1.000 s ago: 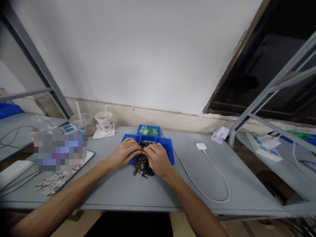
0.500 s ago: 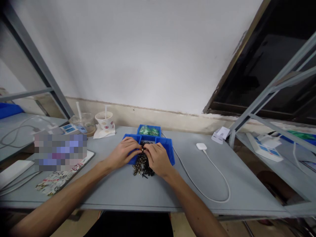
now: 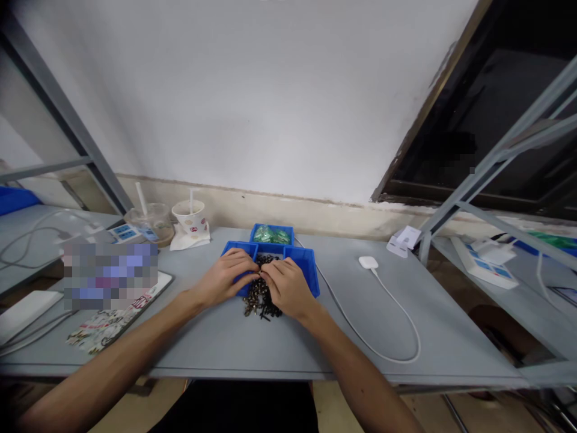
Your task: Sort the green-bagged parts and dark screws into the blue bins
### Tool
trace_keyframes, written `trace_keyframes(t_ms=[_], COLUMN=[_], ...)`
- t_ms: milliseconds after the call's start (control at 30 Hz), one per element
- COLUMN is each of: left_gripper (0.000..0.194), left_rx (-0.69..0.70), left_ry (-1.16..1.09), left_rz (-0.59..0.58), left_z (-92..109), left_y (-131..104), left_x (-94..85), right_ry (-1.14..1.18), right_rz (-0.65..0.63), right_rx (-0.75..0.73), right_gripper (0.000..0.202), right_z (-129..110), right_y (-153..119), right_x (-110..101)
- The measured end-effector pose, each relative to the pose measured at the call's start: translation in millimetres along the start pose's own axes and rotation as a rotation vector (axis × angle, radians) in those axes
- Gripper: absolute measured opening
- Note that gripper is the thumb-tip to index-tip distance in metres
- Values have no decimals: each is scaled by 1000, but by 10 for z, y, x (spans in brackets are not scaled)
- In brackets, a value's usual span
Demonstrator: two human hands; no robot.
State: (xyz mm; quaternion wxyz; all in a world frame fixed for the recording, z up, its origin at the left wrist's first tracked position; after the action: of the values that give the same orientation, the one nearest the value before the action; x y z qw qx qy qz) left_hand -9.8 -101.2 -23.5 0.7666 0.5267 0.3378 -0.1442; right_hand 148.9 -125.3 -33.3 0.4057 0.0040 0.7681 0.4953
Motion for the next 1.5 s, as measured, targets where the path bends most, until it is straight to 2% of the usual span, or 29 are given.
trace_keyframes(t_ms=[233, 433, 733, 967, 1033, 1133, 1267, 1367, 1500], left_gripper=[20, 19, 21, 19, 19, 22, 24, 24, 24], left_rx=[15, 3, 35, 11, -41, -179, -328, -365, -350], left_ry=[6, 6, 14, 57, 112, 247, 359, 347, 282], left_rz=[-17, -3, -11, 43, 76, 82, 93, 141, 149], left_z=[0, -6, 16, -51, -155, -372, -596, -648, -585], left_y=[-6, 0, 1, 14, 5, -32, -94, -113, -90], left_x=[4, -8, -1, -88, -133, -177, -219, -248, -239], right_ry=[50, 32, 37, 47, 67, 72, 10, -90, -133], right_rz=[-60, 0, -59, -27, -87, -255, -453, -539, -608], right_rx=[19, 51, 30, 31, -41, -189, -313, -371, -390], right_gripper=[20, 14, 18, 20, 17, 19, 15, 9, 6], right_z=[-10, 1, -24, -42, -108, -247, -386, -433, -429], right_y=[3, -1, 5, 8, -6, -62, -161, -207, -234], right_x=[8, -7, 40, 3, 13, 87, 219, 292, 343])
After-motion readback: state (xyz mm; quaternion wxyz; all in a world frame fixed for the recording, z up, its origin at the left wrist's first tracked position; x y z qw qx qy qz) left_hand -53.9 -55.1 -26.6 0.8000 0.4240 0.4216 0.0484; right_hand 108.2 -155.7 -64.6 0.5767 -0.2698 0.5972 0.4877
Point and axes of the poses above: each hand's wrist, its own y-axis towards the middle knuckle, its own x-axis out of the palm, z = x × y, the point moved 5 cm from there along y, towards the middle knuckle, and after that the axes turned 7 degrees about z, right-handed, at the moved point
